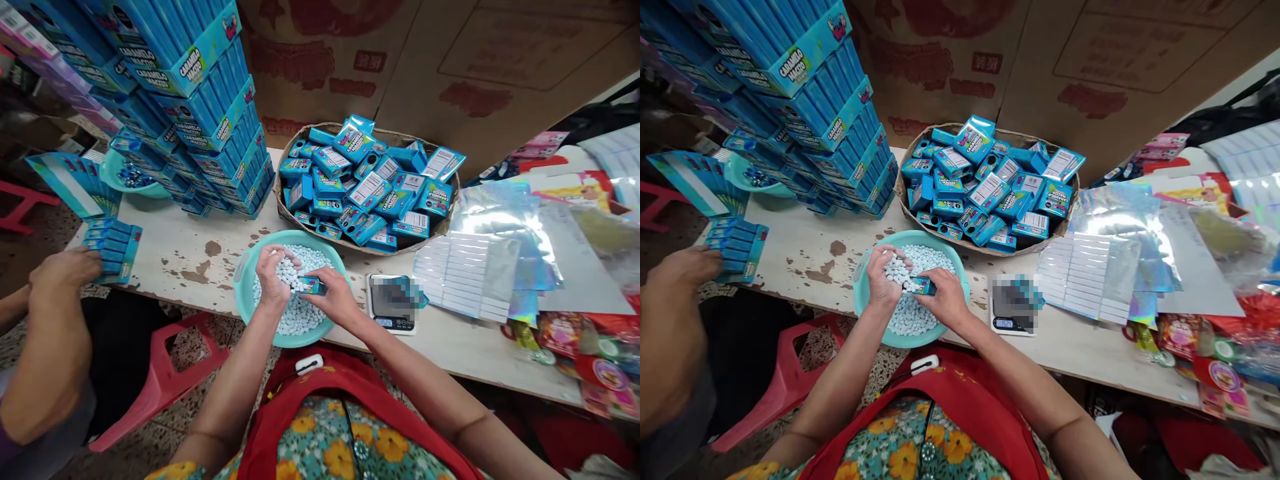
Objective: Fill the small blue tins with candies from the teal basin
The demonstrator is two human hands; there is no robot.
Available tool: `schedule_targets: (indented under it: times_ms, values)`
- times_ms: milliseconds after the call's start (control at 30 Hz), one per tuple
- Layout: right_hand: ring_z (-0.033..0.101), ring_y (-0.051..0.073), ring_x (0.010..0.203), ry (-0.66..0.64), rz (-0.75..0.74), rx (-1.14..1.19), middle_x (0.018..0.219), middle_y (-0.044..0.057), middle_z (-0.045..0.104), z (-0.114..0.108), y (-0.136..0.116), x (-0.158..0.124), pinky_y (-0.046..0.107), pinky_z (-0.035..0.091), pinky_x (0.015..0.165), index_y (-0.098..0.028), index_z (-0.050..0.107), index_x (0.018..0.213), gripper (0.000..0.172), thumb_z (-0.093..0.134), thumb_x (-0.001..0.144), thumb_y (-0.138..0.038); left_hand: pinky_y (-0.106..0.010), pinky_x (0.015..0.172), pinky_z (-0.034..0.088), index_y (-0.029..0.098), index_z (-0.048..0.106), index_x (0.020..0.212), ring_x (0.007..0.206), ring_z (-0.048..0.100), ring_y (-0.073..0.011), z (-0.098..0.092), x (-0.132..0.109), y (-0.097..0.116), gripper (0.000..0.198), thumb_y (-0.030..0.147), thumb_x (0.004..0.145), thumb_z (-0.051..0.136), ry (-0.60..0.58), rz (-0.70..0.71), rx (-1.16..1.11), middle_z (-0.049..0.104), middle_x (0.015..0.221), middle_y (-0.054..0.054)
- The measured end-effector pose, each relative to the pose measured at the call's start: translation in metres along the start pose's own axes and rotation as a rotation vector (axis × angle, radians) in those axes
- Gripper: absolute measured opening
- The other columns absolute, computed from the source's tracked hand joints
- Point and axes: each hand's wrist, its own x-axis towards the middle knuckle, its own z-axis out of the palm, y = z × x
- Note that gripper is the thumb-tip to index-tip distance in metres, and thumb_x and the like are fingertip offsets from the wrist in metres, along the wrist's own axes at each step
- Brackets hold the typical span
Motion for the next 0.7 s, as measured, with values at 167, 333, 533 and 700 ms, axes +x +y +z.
schedule_targets:
  times_ms: [167, 333, 533, 700]
  values:
    - [0.061, 0.023, 0.093, 0.034, 0.049, 0.028, 0.096, 0.005, 0.067, -0.003, 0.0, 0.007, 0.036, 0.045, 0.082, -0.023, 0.066, 0.101, 0.036, 0.077, 0.068, -0.032, -0.024, 0.051, 0.046, 0.017, 0.047, 0.067, 0.052, 0.055, -0.0112, 0.001, 0.004, -0.003, 0.022, 0.035, 0.075, 0.058, 0.03, 0.007, 0.074, 0.052, 0.061, 0.002]
    - [0.062, 0.024, 0.094, 0.046, 0.058, 0.03, 0.097, 0.006, 0.068, -0.003, -0.003, 0.012, 0.037, 0.045, 0.084, -0.024, 0.066, 0.102, 0.037, 0.076, 0.069, -0.034, -0.025, 0.054, 0.047, 0.017, 0.048, 0.064, 0.052, 0.056, -0.0112, 0.002, 0.009, -0.006, 0.029, 0.04, 0.076, 0.06, 0.088, 0.024, 0.097, 0.051, 0.057, 0.002]
    - [0.061, 0.023, 0.094, 0.067, 0.071, 0.075, 0.096, 0.005, 0.068, -0.001, -0.001, 0.015, 0.036, 0.045, 0.084, -0.024, 0.066, 0.102, 0.037, 0.078, 0.067, -0.033, -0.027, 0.06, 0.049, 0.015, 0.051, 0.061, 0.055, 0.058, -0.0127, 0.001, 0.01, -0.009, 0.032, 0.041, 0.078, 0.06, 0.096, 0.021, 0.128, 0.053, 0.055, 0.001]
    - [0.061, 0.021, 0.091, 0.1, 0.079, 0.167, 0.094, 0.004, 0.067, -0.001, -0.003, 0.016, 0.035, 0.046, 0.084, -0.024, 0.066, 0.101, 0.036, 0.078, 0.067, -0.032, -0.026, 0.059, 0.047, 0.016, 0.05, 0.064, 0.055, 0.057, -0.0121, 0.005, 0.011, -0.007, 0.028, 0.038, 0.078, 0.061, 0.084, 0.074, 0.125, 0.054, 0.056, 0.002]
